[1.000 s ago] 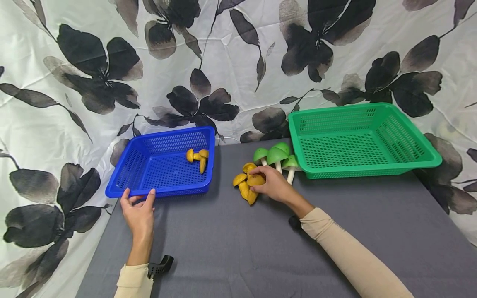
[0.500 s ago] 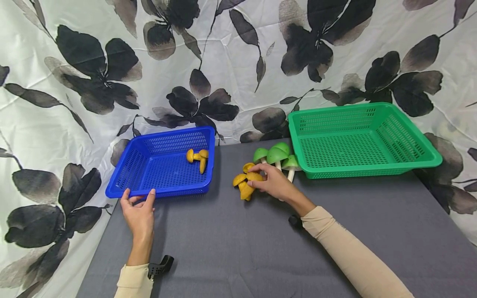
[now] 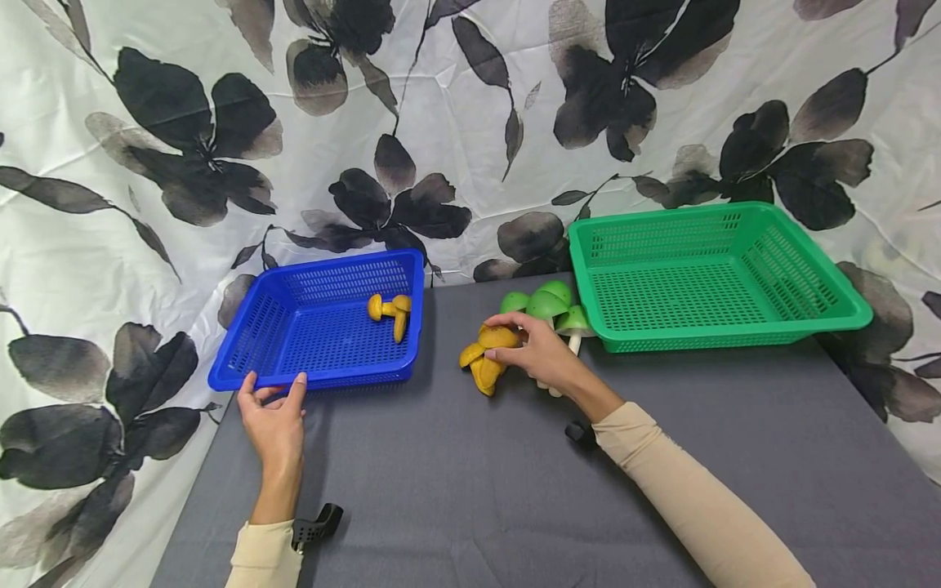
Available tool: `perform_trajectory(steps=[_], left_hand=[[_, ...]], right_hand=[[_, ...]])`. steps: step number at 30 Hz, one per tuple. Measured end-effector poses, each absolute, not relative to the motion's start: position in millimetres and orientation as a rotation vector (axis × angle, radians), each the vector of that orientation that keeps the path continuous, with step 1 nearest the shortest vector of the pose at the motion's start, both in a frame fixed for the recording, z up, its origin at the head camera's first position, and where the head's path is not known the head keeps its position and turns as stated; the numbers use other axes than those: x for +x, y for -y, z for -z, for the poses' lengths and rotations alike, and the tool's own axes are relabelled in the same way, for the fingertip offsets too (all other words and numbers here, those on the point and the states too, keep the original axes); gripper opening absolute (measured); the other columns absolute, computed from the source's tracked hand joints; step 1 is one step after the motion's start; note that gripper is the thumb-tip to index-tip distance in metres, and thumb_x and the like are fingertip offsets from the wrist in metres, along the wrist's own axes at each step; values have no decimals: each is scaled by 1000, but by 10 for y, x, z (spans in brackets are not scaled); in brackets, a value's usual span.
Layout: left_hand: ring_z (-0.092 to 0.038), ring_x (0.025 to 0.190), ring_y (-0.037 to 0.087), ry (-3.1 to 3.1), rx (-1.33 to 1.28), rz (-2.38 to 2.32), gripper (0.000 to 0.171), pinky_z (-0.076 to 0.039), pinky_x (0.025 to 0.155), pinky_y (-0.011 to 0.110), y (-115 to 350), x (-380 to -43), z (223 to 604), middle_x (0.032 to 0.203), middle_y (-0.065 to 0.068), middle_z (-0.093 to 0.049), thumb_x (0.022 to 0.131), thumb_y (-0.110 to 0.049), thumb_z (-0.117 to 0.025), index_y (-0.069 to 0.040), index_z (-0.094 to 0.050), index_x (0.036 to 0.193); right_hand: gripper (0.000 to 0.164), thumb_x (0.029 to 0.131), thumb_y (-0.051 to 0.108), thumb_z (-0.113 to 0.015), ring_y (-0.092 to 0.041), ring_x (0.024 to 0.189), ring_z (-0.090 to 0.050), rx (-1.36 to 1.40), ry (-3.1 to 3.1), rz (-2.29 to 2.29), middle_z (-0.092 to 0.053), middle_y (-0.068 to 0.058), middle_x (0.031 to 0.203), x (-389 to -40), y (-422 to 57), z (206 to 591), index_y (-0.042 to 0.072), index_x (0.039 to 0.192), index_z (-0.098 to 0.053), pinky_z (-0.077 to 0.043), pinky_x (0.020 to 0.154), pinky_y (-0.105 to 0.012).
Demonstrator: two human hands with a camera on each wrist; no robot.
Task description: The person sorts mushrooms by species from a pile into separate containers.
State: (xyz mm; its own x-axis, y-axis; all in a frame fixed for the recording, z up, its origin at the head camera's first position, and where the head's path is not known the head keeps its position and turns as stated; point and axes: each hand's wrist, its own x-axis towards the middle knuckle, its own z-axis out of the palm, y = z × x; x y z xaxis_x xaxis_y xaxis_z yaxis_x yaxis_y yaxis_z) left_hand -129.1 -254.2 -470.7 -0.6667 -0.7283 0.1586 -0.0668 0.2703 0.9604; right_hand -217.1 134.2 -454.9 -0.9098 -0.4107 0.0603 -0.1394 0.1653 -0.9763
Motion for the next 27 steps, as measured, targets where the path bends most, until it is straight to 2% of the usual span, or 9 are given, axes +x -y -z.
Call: perform_trajectory(steps=[7,14,20,27], left_hand=[[-59,82,21,1954,721,1434,85,-44,64,20,2541,-1285,4696,114,3,-57,87,-39,-80,-18,-35,155],[-59,82,21,1954,718,1437,86,-44,65,21,2544,-1289,4688,113,3,-57,87,-39,-81,-15,-34,156],[-59,81,20,1957,720,1432,86,-44,65,20,2546,-1290,4692,114,3,-57,87,-39,-81,-14,-34,156],[-59,82,21,1960,729,1432,86,-44,63,19,2546,-1284,4691,115,4,-57,88,-40,-80,-16,-34,156]], right_hand=[[53,91,22,-79,-26,118,-59,-534,-2212,1810,-55,-8,142,-2188,-1325,4488,11,139,-59,-55,87,-25],[48,95,3,-70,-25,112,-67,-498,-2020,1905,-54,-16,143,-2210,-1296,4429,7,141,-55,-60,86,-34],[45,94,10,-73,-23,108,-66,-481,-2025,1900,-59,-14,136,-2223,-1263,4401,12,137,-58,-61,82,-38],[43,95,12,-73,-26,104,-68,-475,-2064,1891,-63,-10,133,-2255,-1204,4350,16,135,-60,-59,83,-53]])
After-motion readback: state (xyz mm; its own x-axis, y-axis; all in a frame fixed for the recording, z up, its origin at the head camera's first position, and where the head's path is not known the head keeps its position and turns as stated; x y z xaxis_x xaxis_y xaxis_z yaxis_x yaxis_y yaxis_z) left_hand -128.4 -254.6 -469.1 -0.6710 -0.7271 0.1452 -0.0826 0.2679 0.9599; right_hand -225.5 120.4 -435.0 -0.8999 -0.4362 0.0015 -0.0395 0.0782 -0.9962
